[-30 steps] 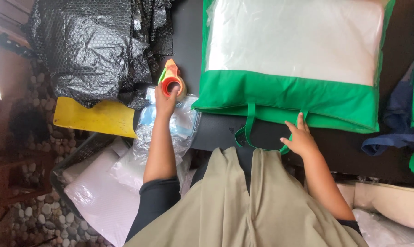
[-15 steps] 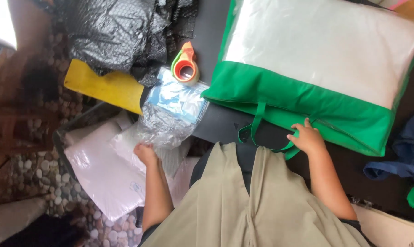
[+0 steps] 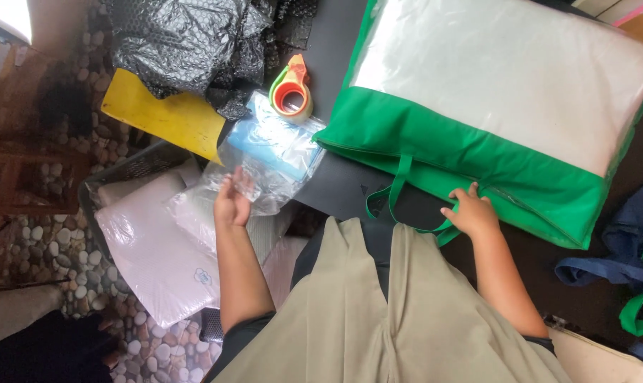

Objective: The person places a white wrapped item into a green tote bag, then adds a small blue box. They use a feather duster to wipe the exterior of the bag and the items inside before folding the bag closed.

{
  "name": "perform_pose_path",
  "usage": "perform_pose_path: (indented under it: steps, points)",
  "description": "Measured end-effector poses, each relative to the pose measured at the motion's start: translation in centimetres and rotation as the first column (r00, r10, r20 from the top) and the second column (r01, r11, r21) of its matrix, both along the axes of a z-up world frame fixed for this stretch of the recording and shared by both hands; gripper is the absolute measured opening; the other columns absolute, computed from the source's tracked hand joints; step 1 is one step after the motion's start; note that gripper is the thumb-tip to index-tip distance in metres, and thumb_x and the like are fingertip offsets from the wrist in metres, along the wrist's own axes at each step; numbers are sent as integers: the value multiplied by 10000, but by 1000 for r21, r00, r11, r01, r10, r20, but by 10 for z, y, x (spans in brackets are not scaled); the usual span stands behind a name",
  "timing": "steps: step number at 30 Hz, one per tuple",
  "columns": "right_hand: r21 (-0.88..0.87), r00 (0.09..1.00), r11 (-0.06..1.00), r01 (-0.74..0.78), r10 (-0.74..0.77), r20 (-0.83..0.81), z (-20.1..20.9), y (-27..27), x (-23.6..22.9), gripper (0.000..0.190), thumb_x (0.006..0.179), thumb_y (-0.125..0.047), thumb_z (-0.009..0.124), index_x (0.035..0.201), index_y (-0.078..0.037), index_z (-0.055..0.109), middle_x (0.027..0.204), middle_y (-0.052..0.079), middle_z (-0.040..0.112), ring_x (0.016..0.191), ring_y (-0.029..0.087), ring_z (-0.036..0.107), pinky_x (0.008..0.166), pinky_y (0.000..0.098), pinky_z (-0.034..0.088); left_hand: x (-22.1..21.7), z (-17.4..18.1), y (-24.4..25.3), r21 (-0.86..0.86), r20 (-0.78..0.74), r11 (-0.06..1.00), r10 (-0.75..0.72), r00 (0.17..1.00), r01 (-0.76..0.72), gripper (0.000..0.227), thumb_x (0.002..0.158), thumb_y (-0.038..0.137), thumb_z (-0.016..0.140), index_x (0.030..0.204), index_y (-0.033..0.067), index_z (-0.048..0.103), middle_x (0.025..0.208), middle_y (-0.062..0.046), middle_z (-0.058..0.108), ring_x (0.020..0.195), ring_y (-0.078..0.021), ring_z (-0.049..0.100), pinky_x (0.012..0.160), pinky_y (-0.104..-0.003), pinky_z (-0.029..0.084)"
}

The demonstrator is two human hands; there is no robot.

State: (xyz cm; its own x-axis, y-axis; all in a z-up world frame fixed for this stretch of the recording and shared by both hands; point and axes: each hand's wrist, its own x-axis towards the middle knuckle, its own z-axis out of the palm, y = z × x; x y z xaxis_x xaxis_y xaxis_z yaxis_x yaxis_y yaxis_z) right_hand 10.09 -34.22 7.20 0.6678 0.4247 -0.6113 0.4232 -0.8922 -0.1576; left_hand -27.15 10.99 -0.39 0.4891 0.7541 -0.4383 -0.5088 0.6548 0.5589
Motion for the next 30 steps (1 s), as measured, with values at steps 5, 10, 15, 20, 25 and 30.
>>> perform_pose_path:
  steps: [5, 10, 15, 20, 25, 30]
  points:
    - [55, 1000, 998, 6, -7, 18, 1, -8, -5, 492, 915, -402, 695, 1357, -194, 635, 1648, 328, 301, 1277, 640, 513, 1054, 625, 478, 31, 48, -11, 53, 537, 996, -84, 839, 65, 482, 732, 61, 514, 1126, 114, 788, 1667, -109, 372, 1554, -351, 345, 1307, -529, 266]
    - [49, 998, 998, 43, -45, 35, -2, -10, -9, 499, 912, -387, 693, 1377, -224, 615, 1688, 264, 271, 1317, 600, 492, 1048, 625, 479, 26, -131, 61, 153, 469, 988, -105, 877, 37, 426, 904, 149, 537, 1302, 145, 689, 1280, -163, 709, 1258, -393, 650, 1205, -573, 395]
    - [65, 997, 997, 44, -48, 62, -11, -15, -12, 508, 913, -377, 685, 1391, -232, 597, 1704, 222, 267, 1323, 569, 492, 1040, 627, 483, 55, -89, 56, -124, -368, 992, -77, 927, 33, 184, 958, 281, 700, 811, 367, 630, 936, 118, 691, 804, -138, 674, 732, -278, 529]
    - [78, 993, 993, 84, -90, 80, -20, -17, -14, 505, 908, -376, 688, 1386, -240, 601, 1713, 194, 264, 1336, 549, 476, 1030, 667, 465, 59, -90, 59, -100, -237, 980, -189, 953, 169, 194, 1046, 272, 541, 1206, 300, 647, 1100, 91, 623, 965, -124, 584, 844, -245, 470]
    - [64, 991, 994, 87, -93, 98, -27, -16, -17, 534, 895, -379, 703, 1396, -232, 589, 1721, 186, 255, 1356, 545, 456, 1039, 688, 443, 74, -72, 52, -35, -444, 995, -98, 891, 92, 325, 980, 181, 648, 1263, 334, 606, 1151, 29, 677, 1017, -209, 656, 876, -428, 504]
    - [79, 985, 990, 115, -124, 120, -28, -9, -21, 539, 889, -369, 722, 1387, -196, 612, 1689, 235, 297, 1346, 572, 461, 996, 718, 450, 92, 11, 6, 204, -666, 918, -126, 735, 341, 484, 1057, 243, 513, 1397, -99, 477, 1397, -392, 535, 1368, -488, 490, 1144, -595, 355]
